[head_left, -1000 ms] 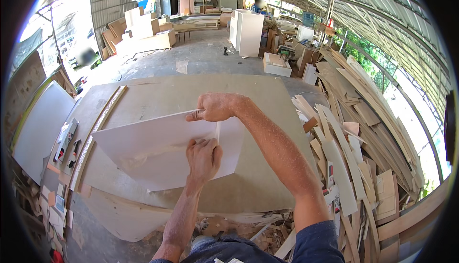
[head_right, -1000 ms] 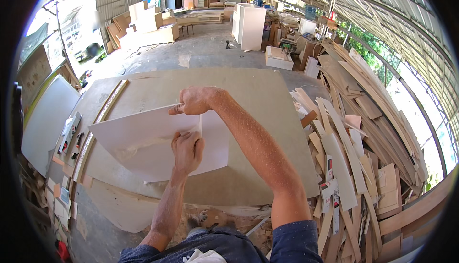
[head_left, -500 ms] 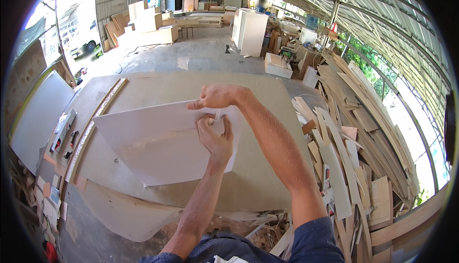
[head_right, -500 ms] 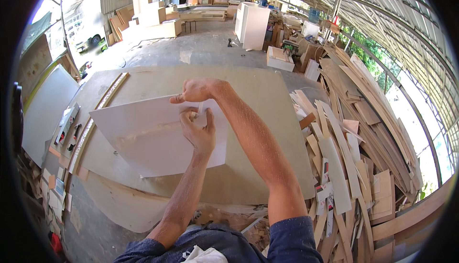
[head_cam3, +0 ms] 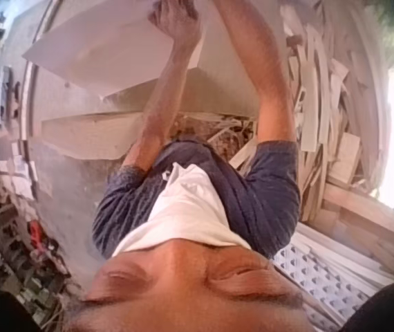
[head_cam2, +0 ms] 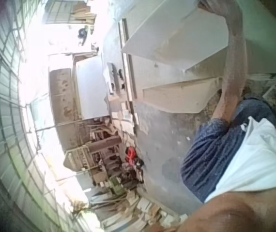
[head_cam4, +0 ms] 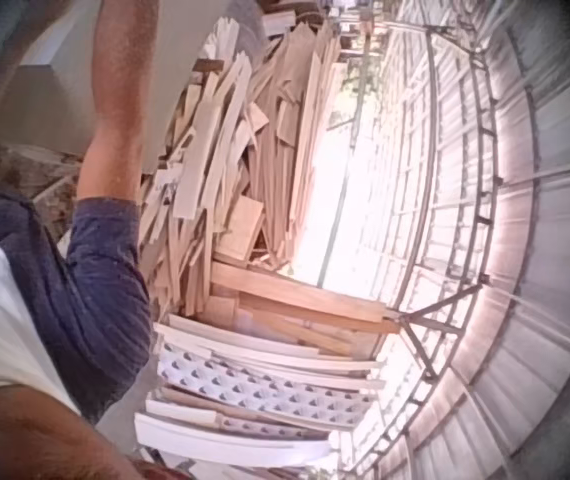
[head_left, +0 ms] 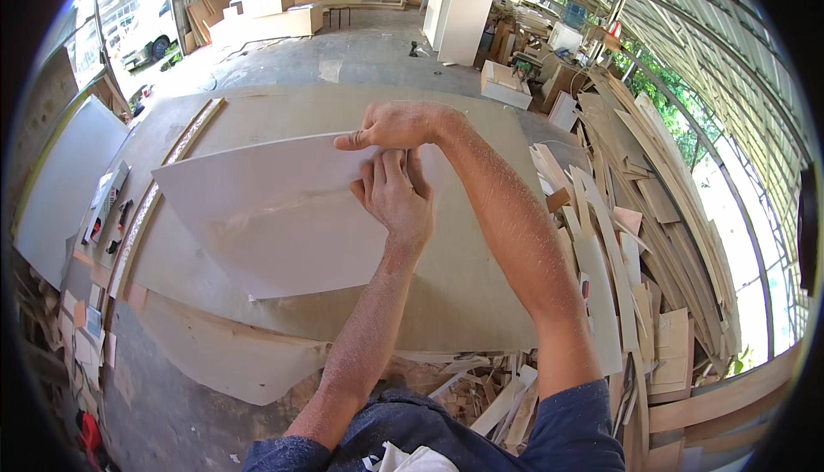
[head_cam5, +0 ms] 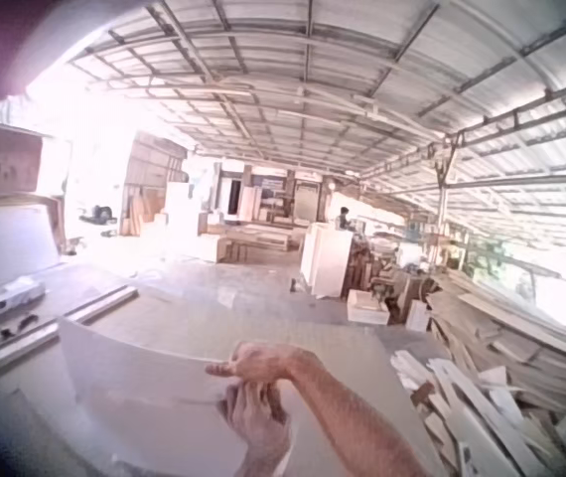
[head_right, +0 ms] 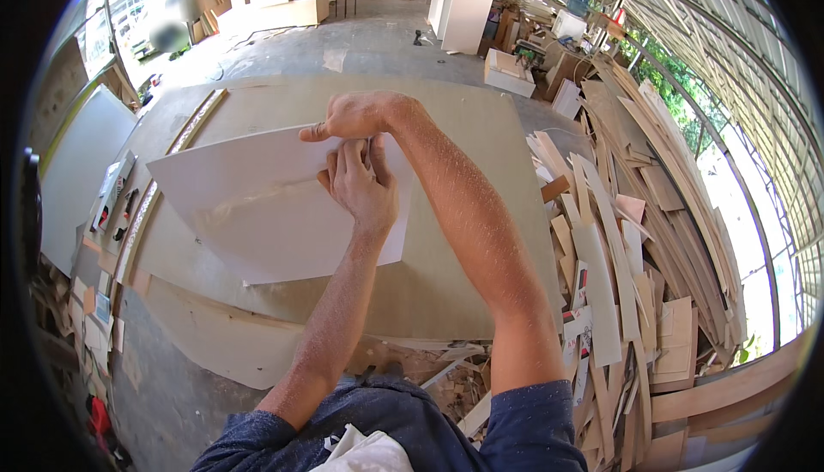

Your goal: The person measures a white board with a tape measure and then peels a protective plastic film from its surface. The person works in a workshop environment, handling the board and the film by hand.

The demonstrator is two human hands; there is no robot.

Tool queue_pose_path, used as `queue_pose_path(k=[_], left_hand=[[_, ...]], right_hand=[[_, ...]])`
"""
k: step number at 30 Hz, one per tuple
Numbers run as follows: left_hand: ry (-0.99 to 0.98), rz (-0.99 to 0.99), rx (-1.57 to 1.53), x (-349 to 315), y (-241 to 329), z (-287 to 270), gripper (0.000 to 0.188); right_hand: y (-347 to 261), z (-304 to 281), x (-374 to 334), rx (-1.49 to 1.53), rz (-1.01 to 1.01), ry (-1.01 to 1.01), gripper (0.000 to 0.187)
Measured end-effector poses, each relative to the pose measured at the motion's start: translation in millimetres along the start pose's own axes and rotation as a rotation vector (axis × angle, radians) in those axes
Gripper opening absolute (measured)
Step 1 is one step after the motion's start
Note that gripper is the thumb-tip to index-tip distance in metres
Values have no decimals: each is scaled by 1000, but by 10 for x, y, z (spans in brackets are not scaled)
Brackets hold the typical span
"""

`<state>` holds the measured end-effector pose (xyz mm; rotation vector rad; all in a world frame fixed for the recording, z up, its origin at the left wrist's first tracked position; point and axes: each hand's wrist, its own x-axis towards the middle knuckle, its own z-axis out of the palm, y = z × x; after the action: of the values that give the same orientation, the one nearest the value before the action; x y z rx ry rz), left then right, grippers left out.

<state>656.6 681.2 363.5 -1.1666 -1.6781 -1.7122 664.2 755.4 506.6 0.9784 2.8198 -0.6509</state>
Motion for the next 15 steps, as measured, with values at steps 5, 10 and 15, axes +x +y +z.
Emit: queue_pose_path(k=[5, 10, 15], left_hand=[[-142, 123, -91, -3, 24, -120, 12], [-339, 236, -184, -66, -38, -266, 17], [-427, 313, -242, -62, -99, -300, 23]], right_hand=[[74, -20, -2, -45, -47, 18, 80], [92, 17, -14, -11, -93, 42, 82], [122, -12, -4, -32, -68, 49, 82]])
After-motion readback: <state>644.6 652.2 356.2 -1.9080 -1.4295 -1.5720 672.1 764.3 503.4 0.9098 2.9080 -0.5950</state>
